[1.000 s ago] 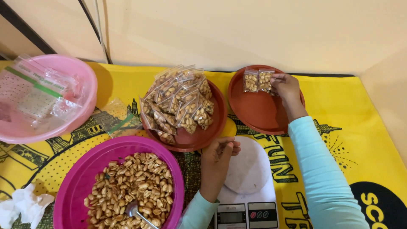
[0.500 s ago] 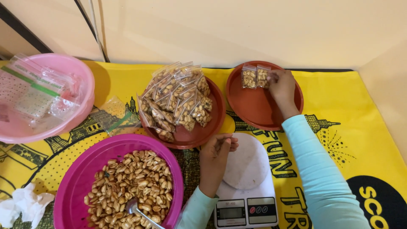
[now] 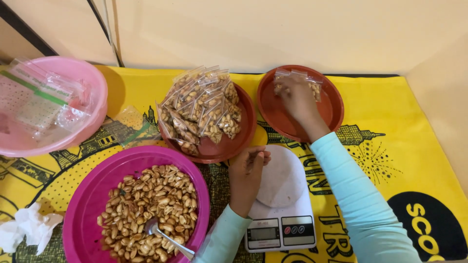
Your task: Weighing peanuts on a digital scale and packaging them into small plastic bags.
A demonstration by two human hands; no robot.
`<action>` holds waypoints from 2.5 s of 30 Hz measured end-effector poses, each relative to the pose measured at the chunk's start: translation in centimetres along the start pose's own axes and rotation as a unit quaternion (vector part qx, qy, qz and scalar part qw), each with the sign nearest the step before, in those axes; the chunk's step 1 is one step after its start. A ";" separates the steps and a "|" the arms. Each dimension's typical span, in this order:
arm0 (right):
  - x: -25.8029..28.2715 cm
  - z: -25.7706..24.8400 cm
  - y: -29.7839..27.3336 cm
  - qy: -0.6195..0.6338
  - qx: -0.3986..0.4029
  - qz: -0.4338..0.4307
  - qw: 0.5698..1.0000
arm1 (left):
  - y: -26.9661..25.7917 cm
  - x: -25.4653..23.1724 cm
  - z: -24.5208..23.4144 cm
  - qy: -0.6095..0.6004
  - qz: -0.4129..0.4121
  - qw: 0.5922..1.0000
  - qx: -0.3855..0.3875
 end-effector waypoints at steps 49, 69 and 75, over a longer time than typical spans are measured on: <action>17.6 -16.2 -22.0 0.067 -0.052 0.018 0.996 | -1.7 0.5 -1.7 0.119 0.227 0.965 -0.064; 8.5 -18.1 -33.1 0.100 -0.206 0.234 0.945 | -1.6 -0.5 -2.1 0.116 0.227 0.965 -0.055; 9.1 -18.5 -33.1 0.027 -0.230 0.248 0.941 | -5.4 -2.7 -3.9 0.130 0.248 0.960 -0.025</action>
Point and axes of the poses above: each hand's wrist, its own y-axis towards the middle knuckle, its own z-axis out of the palm, x = y × z, the point moved 1 cm from there along y, towards the middle knuckle, and after that the axes turned 11 degrees about -x, right-handed, at the moved point
